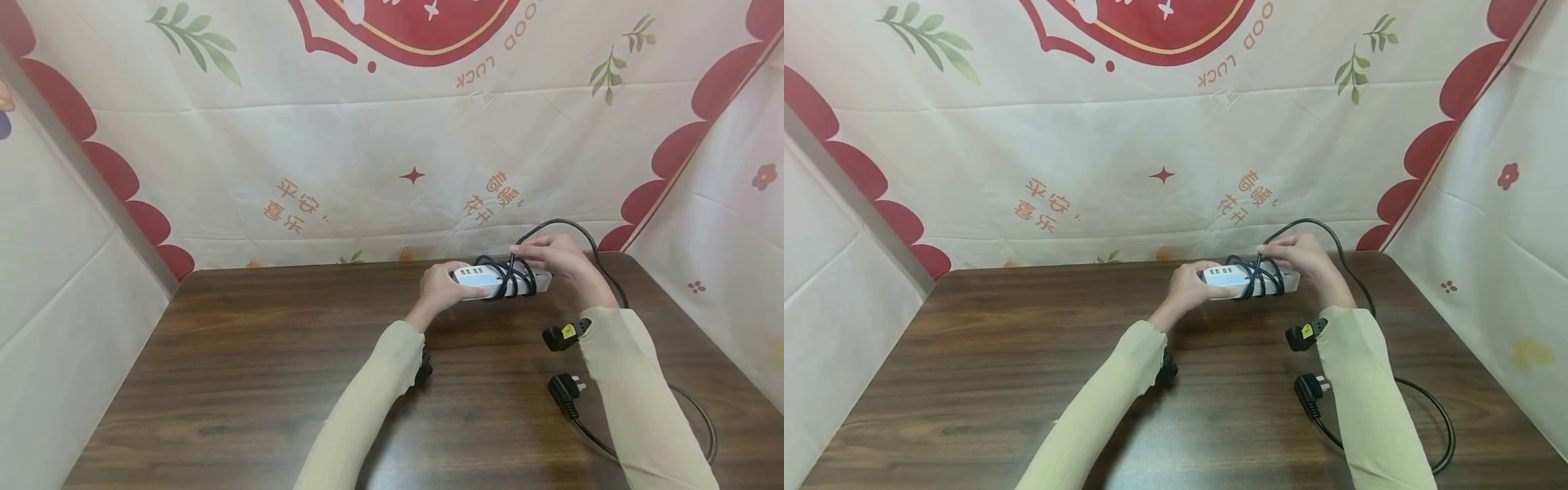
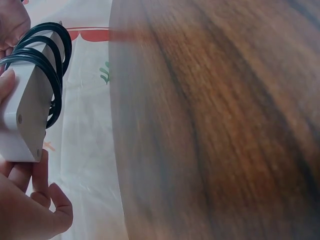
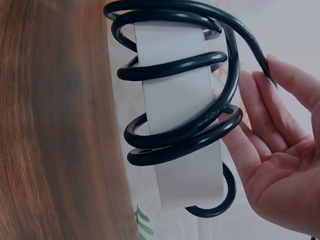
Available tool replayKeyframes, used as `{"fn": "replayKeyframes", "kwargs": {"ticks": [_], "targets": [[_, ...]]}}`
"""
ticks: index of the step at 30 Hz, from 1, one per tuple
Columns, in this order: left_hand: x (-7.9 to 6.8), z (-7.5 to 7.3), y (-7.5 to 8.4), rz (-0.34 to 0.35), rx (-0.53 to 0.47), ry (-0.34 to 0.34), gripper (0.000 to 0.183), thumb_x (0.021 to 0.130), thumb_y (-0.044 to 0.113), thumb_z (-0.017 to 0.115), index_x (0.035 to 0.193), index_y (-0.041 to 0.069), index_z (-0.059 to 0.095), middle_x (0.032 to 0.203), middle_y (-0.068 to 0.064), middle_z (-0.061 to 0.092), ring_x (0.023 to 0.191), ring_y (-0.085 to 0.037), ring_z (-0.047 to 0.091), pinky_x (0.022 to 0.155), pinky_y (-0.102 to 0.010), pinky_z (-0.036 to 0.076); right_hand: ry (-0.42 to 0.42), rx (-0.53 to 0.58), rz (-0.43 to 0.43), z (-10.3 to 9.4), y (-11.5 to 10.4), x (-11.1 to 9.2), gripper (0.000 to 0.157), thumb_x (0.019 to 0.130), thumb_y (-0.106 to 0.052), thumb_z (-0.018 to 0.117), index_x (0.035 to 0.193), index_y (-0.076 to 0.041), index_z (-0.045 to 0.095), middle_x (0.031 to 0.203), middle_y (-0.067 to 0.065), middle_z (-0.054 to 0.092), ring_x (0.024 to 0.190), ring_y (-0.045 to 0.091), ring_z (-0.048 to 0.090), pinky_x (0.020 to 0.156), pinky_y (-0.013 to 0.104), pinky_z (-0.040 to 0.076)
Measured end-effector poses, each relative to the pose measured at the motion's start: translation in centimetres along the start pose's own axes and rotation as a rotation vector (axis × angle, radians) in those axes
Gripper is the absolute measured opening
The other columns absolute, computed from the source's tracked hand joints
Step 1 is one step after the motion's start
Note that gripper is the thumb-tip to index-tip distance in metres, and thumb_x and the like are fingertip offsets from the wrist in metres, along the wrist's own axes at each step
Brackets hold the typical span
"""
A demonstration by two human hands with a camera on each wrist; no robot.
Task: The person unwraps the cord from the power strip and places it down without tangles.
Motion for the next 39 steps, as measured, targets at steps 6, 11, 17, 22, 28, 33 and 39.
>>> {"fn": "replayKeyframes", "kwargs": {"ticks": [6,11,17,22,28,33,39], "targets": [[-0.1,0.0,0.0,0.001,0.01,-0.003,0.051,0.056,0.038,0.086,0.1,0.019,0.069,0.087,0.009,0.065,0.076,-0.005,0.053,0.067,-0.022,0.039,-0.001,0.019,-0.037,-0.4,-0.2,-0.7,0.068,0.079,-0.044,0.067,0.118,0.009,0.052,0.103,0.004,0.059,0.084,0.001,0.06,0.095,0.041,0.038],[-0.2,-0.2,-0.4,-0.023,-0.001,0.002,0.05,0.056,0.037,0.086,0.099,0.019,0.069,0.086,0.01,0.065,0.076,-0.005,0.053,0.068,-0.022,0.039,-0.025,0.05,-0.06,-0.4,-0.3,-1.2,0.066,0.076,-0.044,0.069,0.113,0.008,0.055,0.09,-0.006,0.064,0.083,0.003,0.063,0.1,0.049,0.03],[-0.3,-0.4,-0.6,-0.025,0.006,0.019,0.05,0.056,0.037,0.086,0.099,0.019,0.069,0.086,0.01,0.065,0.076,-0.005,0.053,0.068,-0.022,0.039,-0.048,0.124,-0.138,-0.1,-0.6,-1.6,0.046,0.08,-0.036,0.068,0.103,0.004,0.062,0.084,-0.01,0.067,0.084,0.002,0.062,0.086,0.029,0.045],[-0.3,-0.5,-0.7,-0.029,0.008,0.027,0.05,0.055,0.038,0.086,0.099,0.02,0.069,0.087,0.01,0.066,0.076,-0.005,0.053,0.068,-0.023,0.039,-0.056,0.18,-0.16,0.1,-0.4,-1.9,0.028,0.082,-0.031,0.067,0.092,-0.005,0.066,0.08,-0.01,0.068,0.081,0.002,0.063,0.074,0.017,0.048],[-0.3,-0.5,-0.8,-0.024,-0.001,0.037,0.049,0.054,0.038,0.086,0.097,0.021,0.07,0.084,0.011,0.065,0.074,-0.005,0.053,0.066,-0.022,0.039,-0.065,0.215,-0.2,0.1,-0.4,-2.2,0.017,0.084,-0.024,0.066,0.088,-0.007,0.064,0.077,-0.007,0.068,0.076,0.007,0.066,0.072,0.025,0.051],[-0.3,-0.5,-0.7,-0.015,0.007,0.05,0.049,0.053,0.039,0.086,0.095,0.022,0.07,0.082,0.012,0.065,0.072,-0.004,0.053,0.064,-0.022,0.039,-0.09,0.283,-0.225,0.1,-0.4,-2.5,0.007,0.086,-0.016,0.064,0.083,-0.01,0.064,0.076,-0.004,0.069,0.074,0.01,0.066,0.07,0.028,0.051],[-0.3,-0.3,-0.9,-0.036,0.023,0.069,0.049,0.052,0.04,0.086,0.096,0.023,0.07,0.084,0.012,0.066,0.074,-0.005,0.054,0.065,-0.022,0.039,-0.077,0.233,-0.234,0.0,0.1,-2.8,0.01,0.086,-0.017,0.064,0.085,-0.007,0.063,0.075,-0.005,0.068,0.073,0.01,0.066,0.069,0.028,0.052]]}}
Point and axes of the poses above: each hand's wrist, its own x-axis towards the middle knuckle, its own z-axis out of the palm, y = z × x, the point moved 8 cm from there along x, towards the middle knuckle
